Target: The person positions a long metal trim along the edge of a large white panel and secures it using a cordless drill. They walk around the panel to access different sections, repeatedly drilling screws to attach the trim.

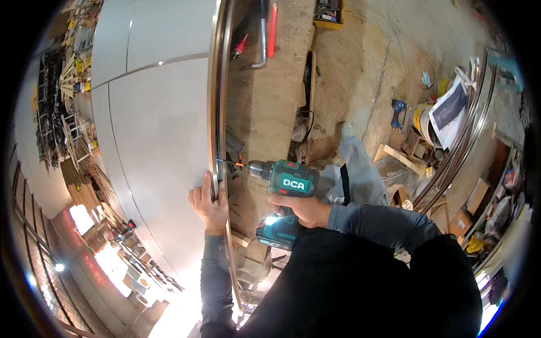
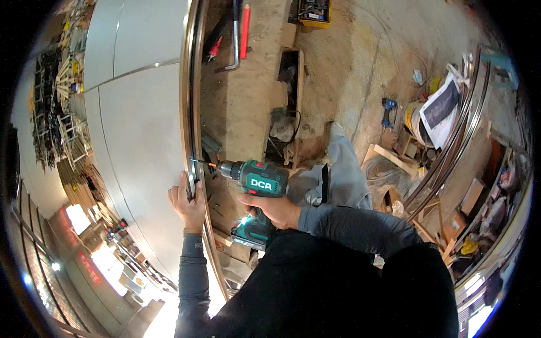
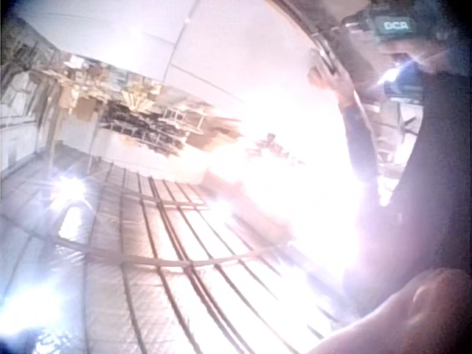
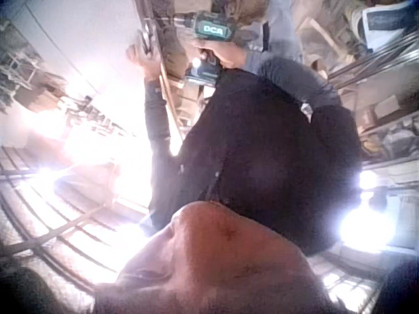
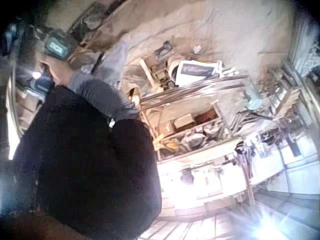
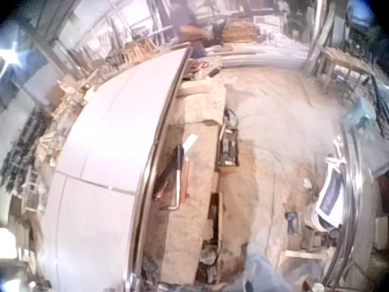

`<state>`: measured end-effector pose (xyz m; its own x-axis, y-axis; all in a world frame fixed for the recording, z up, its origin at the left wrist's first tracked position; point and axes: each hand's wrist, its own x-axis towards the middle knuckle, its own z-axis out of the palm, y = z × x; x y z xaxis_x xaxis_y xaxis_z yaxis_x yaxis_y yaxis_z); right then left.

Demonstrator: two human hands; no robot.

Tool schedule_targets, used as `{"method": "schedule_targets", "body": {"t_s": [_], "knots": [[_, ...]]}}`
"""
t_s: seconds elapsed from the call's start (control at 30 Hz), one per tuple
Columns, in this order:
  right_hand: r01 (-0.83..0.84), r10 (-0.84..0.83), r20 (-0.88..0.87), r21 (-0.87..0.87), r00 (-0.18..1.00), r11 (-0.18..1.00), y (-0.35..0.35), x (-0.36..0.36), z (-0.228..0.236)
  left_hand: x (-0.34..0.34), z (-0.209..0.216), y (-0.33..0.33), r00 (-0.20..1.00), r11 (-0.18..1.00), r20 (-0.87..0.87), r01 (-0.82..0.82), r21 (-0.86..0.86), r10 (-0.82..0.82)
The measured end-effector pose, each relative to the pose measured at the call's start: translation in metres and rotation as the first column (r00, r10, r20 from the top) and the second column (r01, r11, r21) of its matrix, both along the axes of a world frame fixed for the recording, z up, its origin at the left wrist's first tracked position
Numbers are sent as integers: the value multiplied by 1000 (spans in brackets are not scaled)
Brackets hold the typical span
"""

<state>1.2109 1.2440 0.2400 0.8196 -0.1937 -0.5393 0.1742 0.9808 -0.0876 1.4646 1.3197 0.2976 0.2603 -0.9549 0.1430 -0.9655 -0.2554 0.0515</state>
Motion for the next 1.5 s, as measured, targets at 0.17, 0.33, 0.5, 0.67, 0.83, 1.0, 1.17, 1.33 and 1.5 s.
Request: {"method": "schedule_targets", "body": {"t_s": [0.17, 0.33, 0.5, 0.67, 0.83, 1.0, 1.17, 1.33, 1.5], "knots": [[-32, 35, -29, 106, 999, 994, -6, 3, 7, 2, -3, 4, 997, 998, -59, -48, -49, 45], [-19, 18, -24, -42, 1000, 999, -5, 2, 8, 9, -10, 10, 999, 997, -37, -35, -64, 33], [-50, 50, -66, -1, 997, 999, -9, 6, 13, 8, -4, 2, 1000, 998, -15, -16, -56, 15], [-61, 62, -15, 41, 998, 997, -6, 6, 10, 6, 2, 0, 998, 999, -43, -37, -32, 36], [-68, 70, -55, 31, 996, 997, -1, 5, 3, 7, -2, 3, 999, 999, -23, -33, -29, 32], [-32, 34, -33, 60, 999, 998, 4, 10, 1, 5, -3, 5, 1000, 1000, 12, -11, -10, 11], [-72, 72, 5, -37, 997, 997, 1, 10, -1, 6, -2, 8, 998, 1000, -49, -29, 2, 29], [-65, 65, -12, -45, 998, 997, -3, 10, 2, 4, -2, 5, 999, 1000, -32, -7, -9, 7], [-85, 87, -57, 31, 995, 996, -10, 14, 13, 2, -4, 5, 999, 1000, -29, -16, -27, 15]]}}
